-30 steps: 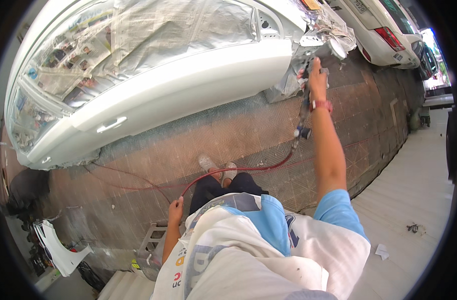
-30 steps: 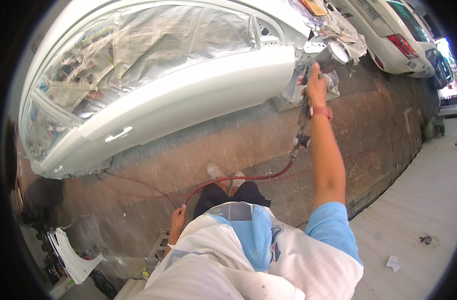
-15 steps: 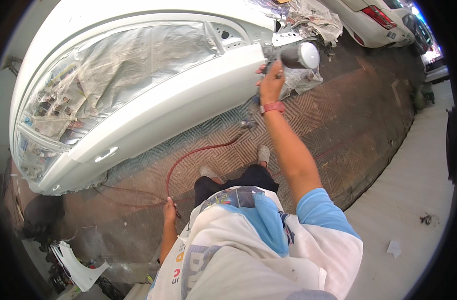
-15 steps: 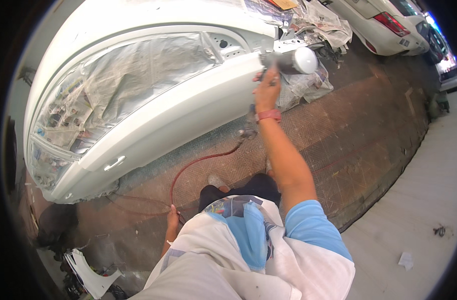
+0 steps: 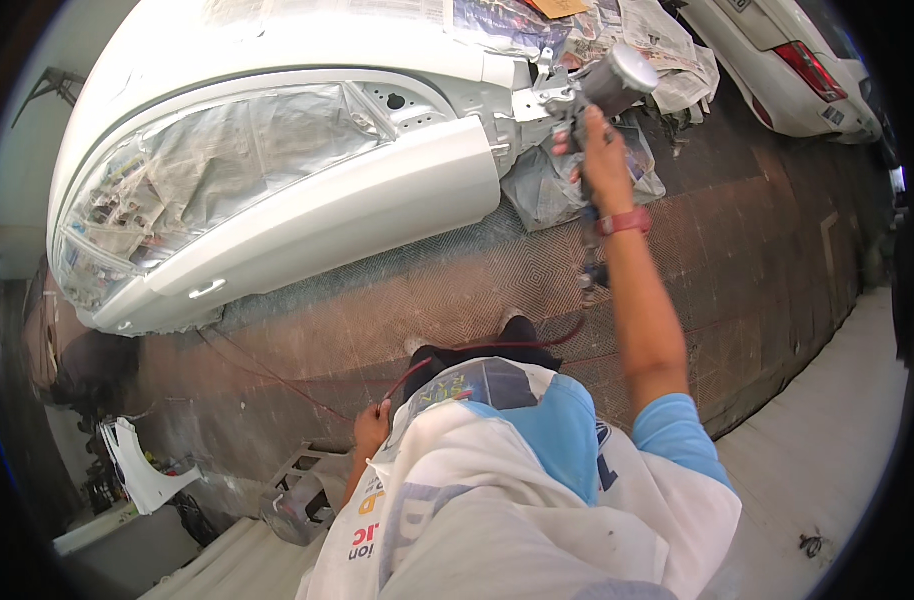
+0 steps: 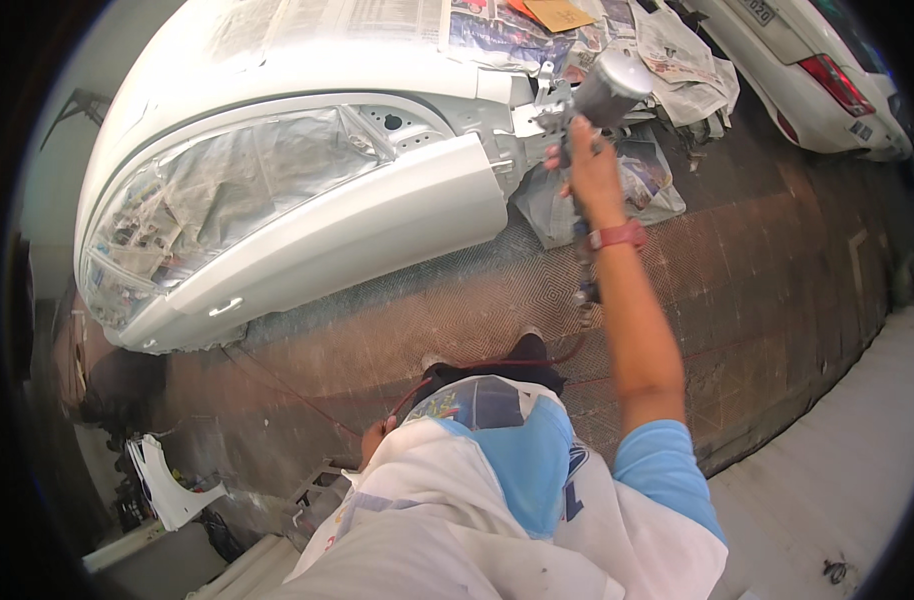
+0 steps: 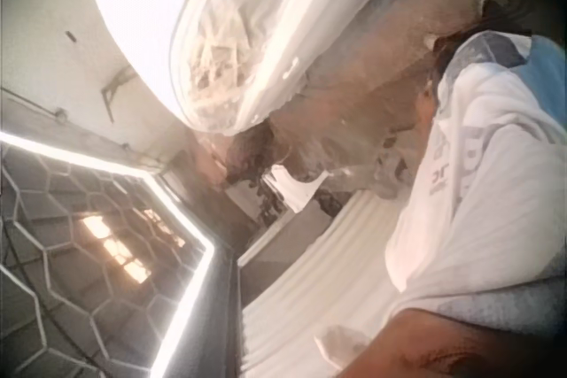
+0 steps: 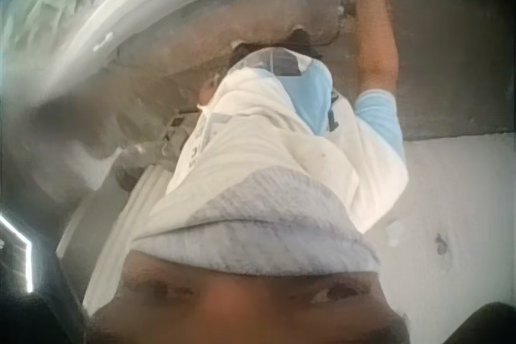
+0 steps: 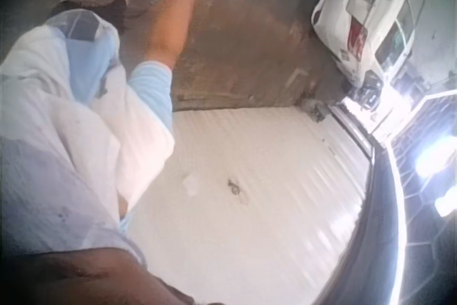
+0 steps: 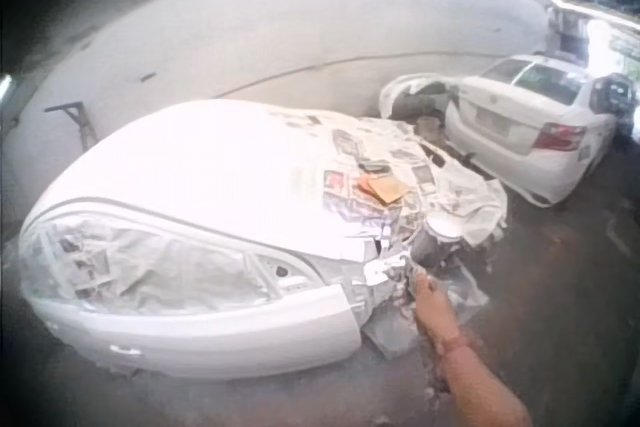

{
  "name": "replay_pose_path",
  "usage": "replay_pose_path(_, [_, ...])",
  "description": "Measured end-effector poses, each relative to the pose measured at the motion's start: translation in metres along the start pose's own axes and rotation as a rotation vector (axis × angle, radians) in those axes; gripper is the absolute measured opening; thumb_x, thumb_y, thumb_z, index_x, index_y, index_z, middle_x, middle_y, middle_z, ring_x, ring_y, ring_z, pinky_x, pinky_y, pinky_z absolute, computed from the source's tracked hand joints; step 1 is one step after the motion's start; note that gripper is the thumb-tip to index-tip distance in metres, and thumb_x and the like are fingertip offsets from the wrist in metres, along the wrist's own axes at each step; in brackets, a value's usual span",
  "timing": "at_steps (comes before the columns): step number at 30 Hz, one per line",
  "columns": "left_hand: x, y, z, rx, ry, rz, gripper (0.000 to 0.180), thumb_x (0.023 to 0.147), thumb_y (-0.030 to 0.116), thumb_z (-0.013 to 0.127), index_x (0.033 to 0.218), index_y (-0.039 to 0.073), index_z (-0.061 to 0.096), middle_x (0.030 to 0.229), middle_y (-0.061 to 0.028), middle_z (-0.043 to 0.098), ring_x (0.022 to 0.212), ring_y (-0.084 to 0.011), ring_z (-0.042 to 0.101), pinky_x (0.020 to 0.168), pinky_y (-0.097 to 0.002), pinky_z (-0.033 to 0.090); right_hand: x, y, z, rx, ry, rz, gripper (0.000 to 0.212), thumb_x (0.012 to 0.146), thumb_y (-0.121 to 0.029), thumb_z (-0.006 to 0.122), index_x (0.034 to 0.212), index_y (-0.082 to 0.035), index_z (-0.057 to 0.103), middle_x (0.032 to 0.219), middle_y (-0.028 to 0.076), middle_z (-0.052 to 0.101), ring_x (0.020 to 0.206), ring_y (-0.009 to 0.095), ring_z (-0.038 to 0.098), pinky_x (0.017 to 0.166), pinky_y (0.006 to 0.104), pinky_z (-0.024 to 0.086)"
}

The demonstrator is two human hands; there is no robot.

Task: The person uses a spray gun to apply white paint to a car door. They move the spray gun across the door's surface and edges, then open the door to paint the inner frame and edges.

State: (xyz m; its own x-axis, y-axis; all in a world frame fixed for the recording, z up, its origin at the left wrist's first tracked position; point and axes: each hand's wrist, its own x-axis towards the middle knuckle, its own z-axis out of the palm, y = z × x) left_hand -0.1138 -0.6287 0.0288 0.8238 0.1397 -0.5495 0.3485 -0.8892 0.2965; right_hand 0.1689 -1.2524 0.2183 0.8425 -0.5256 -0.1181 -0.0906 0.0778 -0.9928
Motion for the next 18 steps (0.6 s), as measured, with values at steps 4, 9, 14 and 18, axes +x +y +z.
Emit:
replay_pose_path(4, [0.005, 0.048, -0.012, 0.024, 0.026, 0.074, 0.062, 0.107, 0.057, 0.057, 0.093, -0.001, 0.073, 0.092, -0.0278, 0.073, 0.091, -0.0495, 0.069, 0.081, -0.056, 0.052, 0.038, -0.055, -0.027, 0.008, -0.067, 0.113, 0.059, 0.112, -0.057, 0.048, 0.125, -0.002, 0.066, 0.089, 0.007, 0.075, 0.073, 0.014, 0.074, 0.045, 0.0268, 0.049])
replay_pose_path(9, [0.017, 0.09, -0.033, 0.027, 0.016, 0.197, 0.058, 0.107, 0.054, 0.058, 0.092, -0.001, 0.07, 0.088, -0.0266, 0.071, 0.089, -0.0495, 0.067, 0.079, -0.0572, 0.05, 0.078, -0.097, -0.011, 0.038, -0.321, 0.14, 0.066, 0.109, -0.062, 0.052, 0.127, 0.0, 0.063, 0.091, 0.011, 0.076, 0.071, 0.017, 0.075, 0.048, 0.028, 0.051])
replay_pose_path(14, [0.0, 0.12, -0.038, 0.048, 0.081, 0.276, 0.054, 0.105, 0.051, 0.061, 0.087, 0.0, 0.065, 0.084, -0.0242, 0.068, 0.088, -0.048, 0.065, 0.079, -0.0567, 0.048, 0.124, -0.137, 0.0, 0.028, -0.555, 0.065, 0.075, 0.106, -0.071, 0.05, 0.131, -0.001, 0.062, 0.103, 0.015, 0.079, 0.084, 0.02, 0.079, 0.049, 0.0261, 0.05])
replay_pose_path(18, [-0.013, 0.127, -0.054, 0.031, 0.186, 0.368, 0.05, 0.105, 0.048, 0.064, 0.085, 0.002, 0.063, 0.079, -0.0219, 0.064, 0.083, -0.0457, 0.062, 0.076, -0.0553, 0.047, 0.153, -0.166, 0.024, -0.122, -0.477, 0.07, 0.073, 0.106, -0.073, 0.048, 0.13, -0.006, 0.065, 0.095, 0.01, 0.076, 0.075, 0.015, 0.074, 0.047, 0.0248, 0.048])
